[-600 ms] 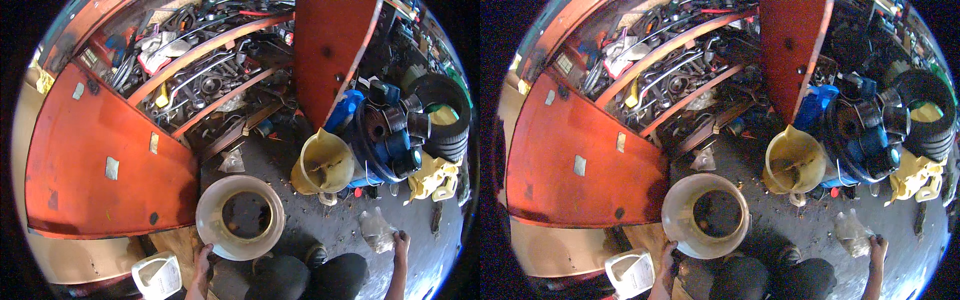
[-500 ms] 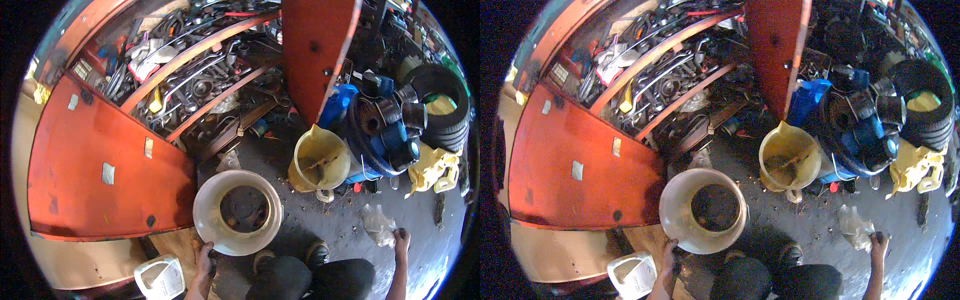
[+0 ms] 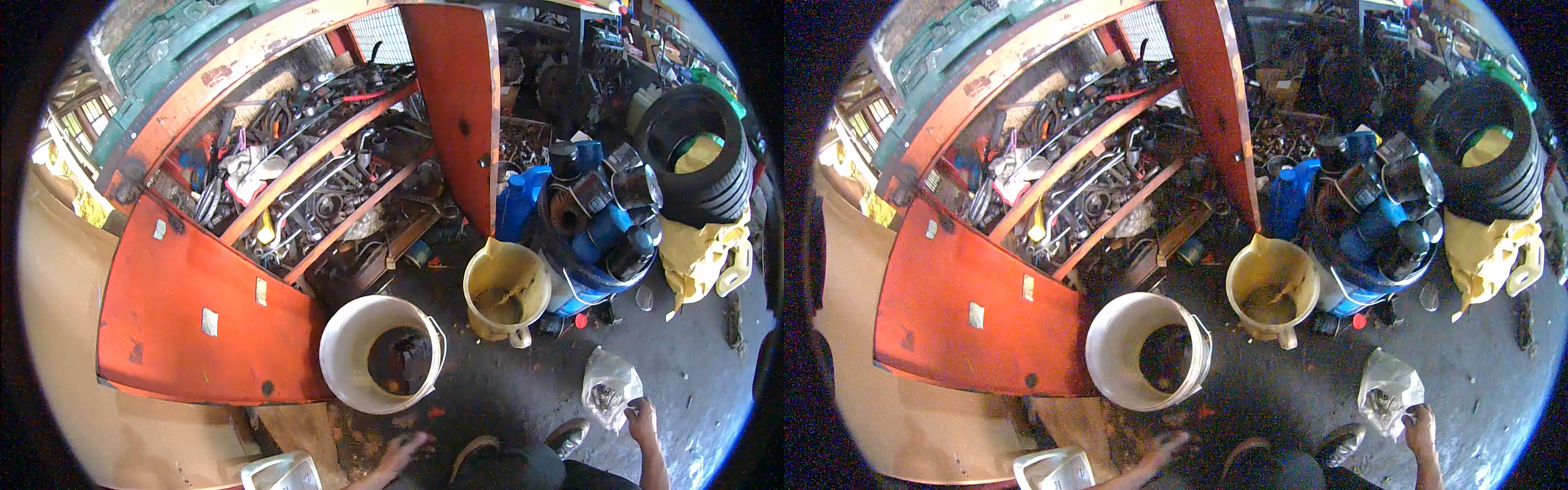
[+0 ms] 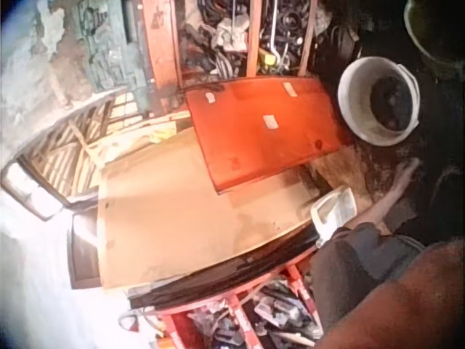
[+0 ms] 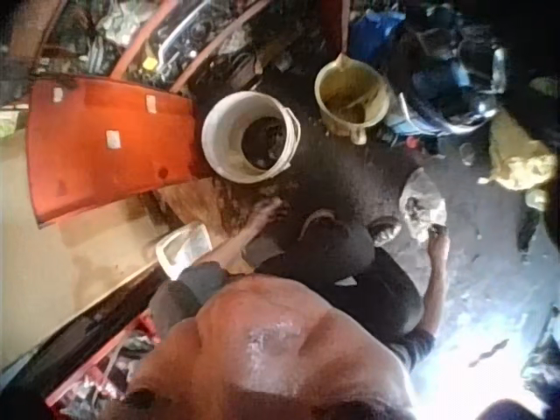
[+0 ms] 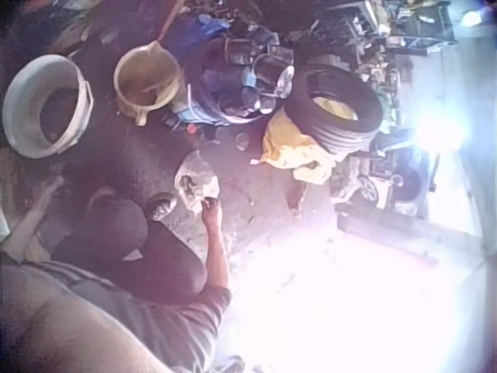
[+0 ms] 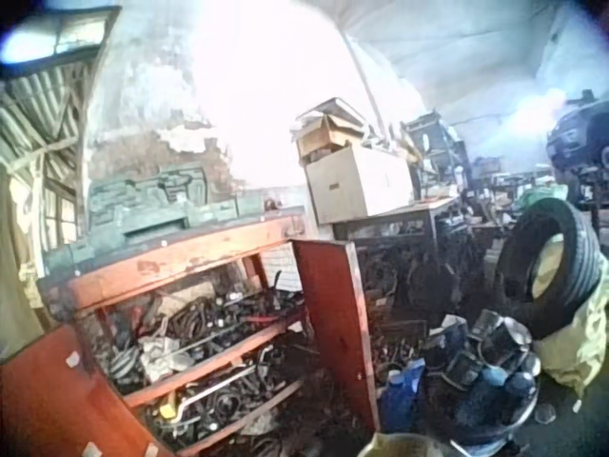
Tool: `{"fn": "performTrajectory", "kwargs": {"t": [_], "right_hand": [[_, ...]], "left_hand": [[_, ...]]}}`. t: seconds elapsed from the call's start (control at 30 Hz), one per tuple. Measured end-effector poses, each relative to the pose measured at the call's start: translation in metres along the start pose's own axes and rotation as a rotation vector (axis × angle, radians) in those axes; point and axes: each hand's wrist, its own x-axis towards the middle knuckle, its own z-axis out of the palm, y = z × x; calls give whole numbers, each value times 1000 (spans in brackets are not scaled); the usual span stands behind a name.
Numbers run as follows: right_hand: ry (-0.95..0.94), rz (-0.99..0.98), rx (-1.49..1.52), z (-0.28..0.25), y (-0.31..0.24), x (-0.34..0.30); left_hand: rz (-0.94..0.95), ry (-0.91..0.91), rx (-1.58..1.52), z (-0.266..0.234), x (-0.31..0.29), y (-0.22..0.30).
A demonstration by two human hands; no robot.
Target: The person retrieves small metal parts from a plastic bag and places them into a white bucket. They then walk to a tool cart, open a green socket set case, and select a socket to attach to a ratchet handle. The person continues to sort through boxes and tool drawers, handling various small parts and tools.
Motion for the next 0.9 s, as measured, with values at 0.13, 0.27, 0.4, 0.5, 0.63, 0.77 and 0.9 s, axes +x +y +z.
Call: {"fn": "performTrajectory", "kwargs": {"t": [0.13, 0.27, 0.4, 0.5, 0.63, 0.77, 0.9], "right_hand": [[-132, 155, -44, -27, -16, 6], [-47, 36, -72, -39, -40, 13], [-131, 12, 2, -43, -68, 20], [-440, -110, -138, -39, -74, 21], [-775, 2, -307, -11, -49, 16], [-543, -46, -366, 28, -1, 13], [-452, -22, -104, 48, 30, 20]], "left_hand": [[336, -272, 563, 57, 52, -5], [514, -505, 253, 136, 112, -1], [608, -615, 280, 185, 142, 18], [604, -624, 399, 205, 145, 45], [766, -548, 727, 231, 128, 77], [830, -680, 847, 299, 130, 104], [1274, -897, 1126, 364, 128, 116]]}}
